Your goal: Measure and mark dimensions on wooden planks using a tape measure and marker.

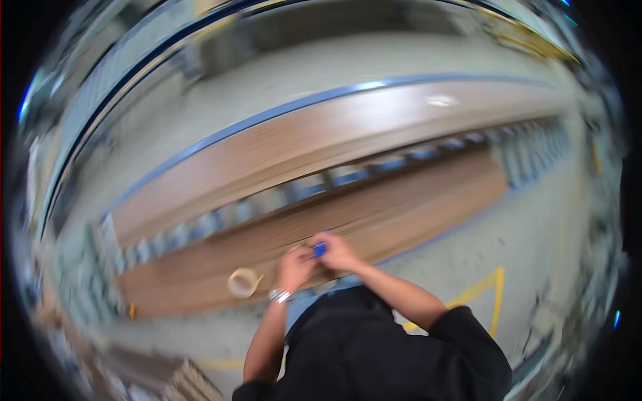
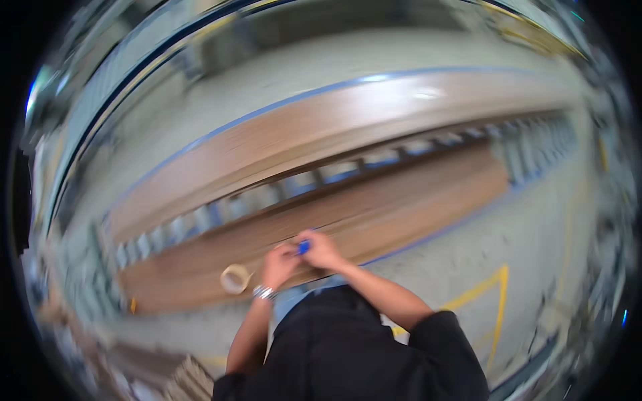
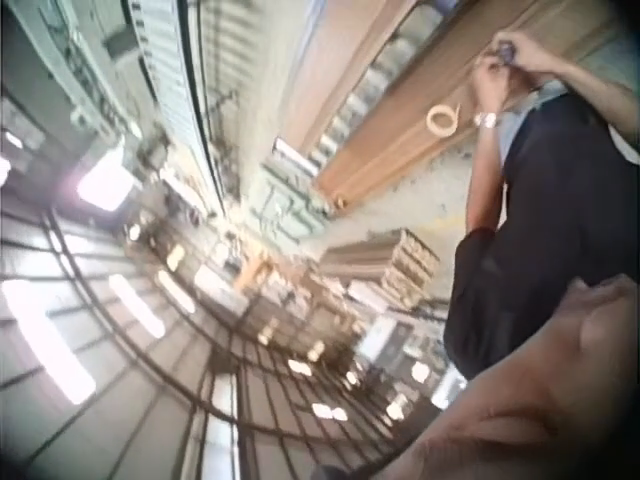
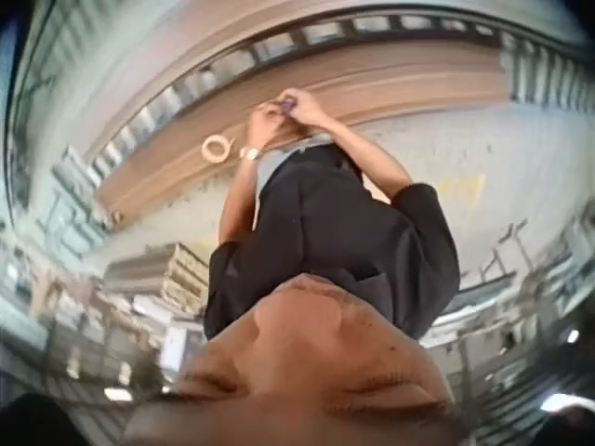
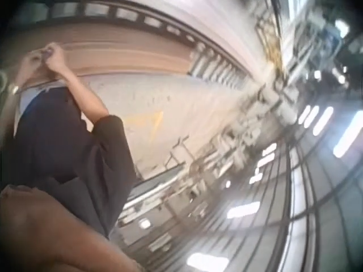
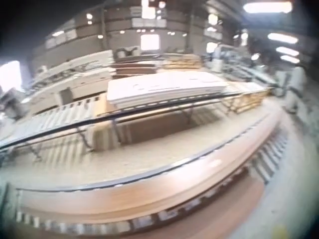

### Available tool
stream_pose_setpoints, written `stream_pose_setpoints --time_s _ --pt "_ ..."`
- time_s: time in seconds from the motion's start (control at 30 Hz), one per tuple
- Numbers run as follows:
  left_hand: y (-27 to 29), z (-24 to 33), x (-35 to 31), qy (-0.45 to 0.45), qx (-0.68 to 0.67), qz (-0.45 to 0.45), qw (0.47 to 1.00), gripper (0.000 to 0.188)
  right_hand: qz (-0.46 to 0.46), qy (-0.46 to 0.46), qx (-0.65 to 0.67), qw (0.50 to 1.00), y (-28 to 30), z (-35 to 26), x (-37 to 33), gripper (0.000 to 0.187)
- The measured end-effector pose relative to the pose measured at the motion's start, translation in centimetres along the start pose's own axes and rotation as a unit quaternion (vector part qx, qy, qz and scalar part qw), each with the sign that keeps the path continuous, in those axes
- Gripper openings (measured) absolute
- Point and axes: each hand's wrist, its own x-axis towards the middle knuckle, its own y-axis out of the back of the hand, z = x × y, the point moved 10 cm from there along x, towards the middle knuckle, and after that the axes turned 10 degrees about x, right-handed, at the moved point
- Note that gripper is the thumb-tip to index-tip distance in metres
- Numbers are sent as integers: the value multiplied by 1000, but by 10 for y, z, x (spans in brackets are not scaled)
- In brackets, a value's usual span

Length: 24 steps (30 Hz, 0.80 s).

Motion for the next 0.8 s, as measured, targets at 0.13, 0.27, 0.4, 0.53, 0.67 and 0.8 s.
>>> stream_pose_setpoints --time_s 0.13,0.27,0.4,0.53,0.67,0.8 --pt "-13 -30 -10 96 -86 -71 989 10 -16 -1 -41 999 -6 -6 -4 23" --pt "-39 -28 -5 97 -188 -78 974 16 -22 -28 -48 998 13 -11 -12 23" --pt "-45 -21 -1 100 -213 -77 969 15 -42 8 -59 997 19 -18 -10 21" --pt "-43 -13 2 116 -207 -118 964 14 -36 4 -49 998 23 -16 -8 22" --pt "-40 -11 -1 132 -198 -152 959 12 -31 17 -43 998 23 -19 -8 23" --pt "-39 -14 -2 140 -210 -159 955 11 -50 26 -44 997 20 -19 -11 23"
